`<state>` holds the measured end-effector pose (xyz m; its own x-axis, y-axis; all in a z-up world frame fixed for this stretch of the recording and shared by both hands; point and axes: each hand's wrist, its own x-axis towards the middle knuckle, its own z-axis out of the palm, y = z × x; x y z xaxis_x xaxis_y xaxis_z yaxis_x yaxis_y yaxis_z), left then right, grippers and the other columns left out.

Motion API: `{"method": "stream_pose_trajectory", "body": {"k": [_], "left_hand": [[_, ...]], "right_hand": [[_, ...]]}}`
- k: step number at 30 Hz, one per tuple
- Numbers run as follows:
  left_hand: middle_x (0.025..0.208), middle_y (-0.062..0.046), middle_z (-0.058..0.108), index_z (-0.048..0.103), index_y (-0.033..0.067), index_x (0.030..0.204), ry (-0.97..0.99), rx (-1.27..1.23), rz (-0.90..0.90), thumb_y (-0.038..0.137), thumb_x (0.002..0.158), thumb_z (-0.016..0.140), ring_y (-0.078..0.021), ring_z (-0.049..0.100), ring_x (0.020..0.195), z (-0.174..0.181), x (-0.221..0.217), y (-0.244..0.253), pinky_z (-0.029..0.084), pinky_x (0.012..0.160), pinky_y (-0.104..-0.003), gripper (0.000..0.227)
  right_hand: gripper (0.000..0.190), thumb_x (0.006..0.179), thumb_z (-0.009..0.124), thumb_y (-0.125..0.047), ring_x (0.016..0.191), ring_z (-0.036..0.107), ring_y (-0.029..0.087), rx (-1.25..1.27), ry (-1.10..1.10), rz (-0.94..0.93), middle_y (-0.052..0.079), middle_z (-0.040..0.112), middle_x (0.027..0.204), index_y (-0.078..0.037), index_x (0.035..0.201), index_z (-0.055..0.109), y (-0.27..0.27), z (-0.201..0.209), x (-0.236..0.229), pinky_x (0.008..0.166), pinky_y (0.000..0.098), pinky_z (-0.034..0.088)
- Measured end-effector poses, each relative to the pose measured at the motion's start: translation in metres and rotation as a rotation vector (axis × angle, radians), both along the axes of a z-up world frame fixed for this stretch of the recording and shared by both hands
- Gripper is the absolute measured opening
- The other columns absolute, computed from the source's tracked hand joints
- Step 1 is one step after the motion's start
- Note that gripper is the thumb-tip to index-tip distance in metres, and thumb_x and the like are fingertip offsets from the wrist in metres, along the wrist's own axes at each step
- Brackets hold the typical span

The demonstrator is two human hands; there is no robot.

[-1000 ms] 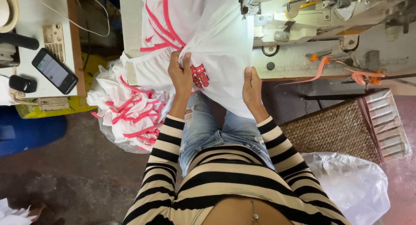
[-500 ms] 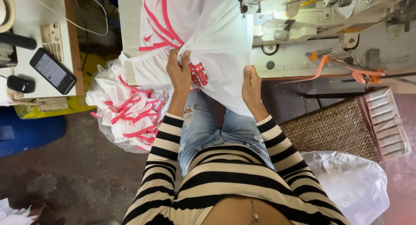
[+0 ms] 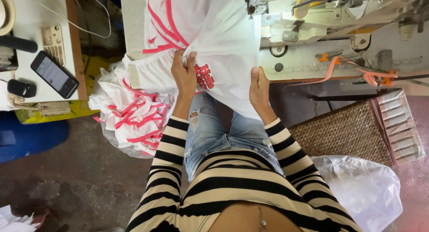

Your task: A person is unfolding and stacking white garments with pink trim on a workbench in a sewing factory.

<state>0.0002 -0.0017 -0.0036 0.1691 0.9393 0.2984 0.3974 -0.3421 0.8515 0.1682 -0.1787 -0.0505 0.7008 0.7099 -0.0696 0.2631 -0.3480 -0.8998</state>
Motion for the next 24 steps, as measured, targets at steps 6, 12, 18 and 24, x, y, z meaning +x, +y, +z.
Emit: {"method": "stream_pose_trajectory", "body": {"k": [6,12,18,24], "left_hand": [[0.123,-0.010,0.055,0.061,0.0131,0.123,0.118,0.391,-0.058,0.029,0.103,0.061,-0.0323,0.057,0.109,0.062,0.031,-0.012,0.048,0.092,-0.046,0.026],[0.100,-0.001,0.059,0.064,0.0166,0.100,0.081,0.262,-0.249,0.030,0.098,0.061,-0.0240,0.053,0.096,0.079,0.123,-0.019,0.044,0.081,-0.040,0.014],[0.099,-0.001,0.056,0.057,0.0134,0.092,0.218,0.285,-0.178,0.039,0.096,0.060,-0.0243,0.050,0.093,0.060,0.161,-0.011,0.043,0.067,-0.042,0.026],[0.097,0.004,0.059,0.059,0.0169,0.091,0.141,0.212,-0.225,0.012,0.093,0.060,-0.0208,0.052,0.092,0.061,0.147,-0.002,0.044,0.074,-0.038,0.006]], "right_hand": [[0.051,0.113,0.029,-0.050,0.076,0.041,0.018,0.052,0.024,0.022,0.012,0.041,0.079,-0.007,0.090,0.041,0.005,0.023,-0.003,0.070,0.0400,0.036],[0.046,0.110,0.029,-0.051,0.065,0.025,0.007,0.075,0.084,0.013,-0.006,0.025,0.072,-0.015,0.081,0.029,0.007,0.036,-0.005,0.061,0.0311,0.024],[0.045,0.110,0.029,-0.050,0.064,0.024,0.007,0.087,0.115,0.017,-0.006,0.025,0.070,-0.015,0.080,0.028,0.005,0.039,-0.003,0.060,0.0312,0.023],[0.046,0.109,0.029,-0.051,0.064,0.023,0.007,0.082,0.127,0.036,-0.006,0.023,0.070,-0.016,0.080,0.027,0.005,0.041,-0.002,0.059,0.0311,0.022]]}}
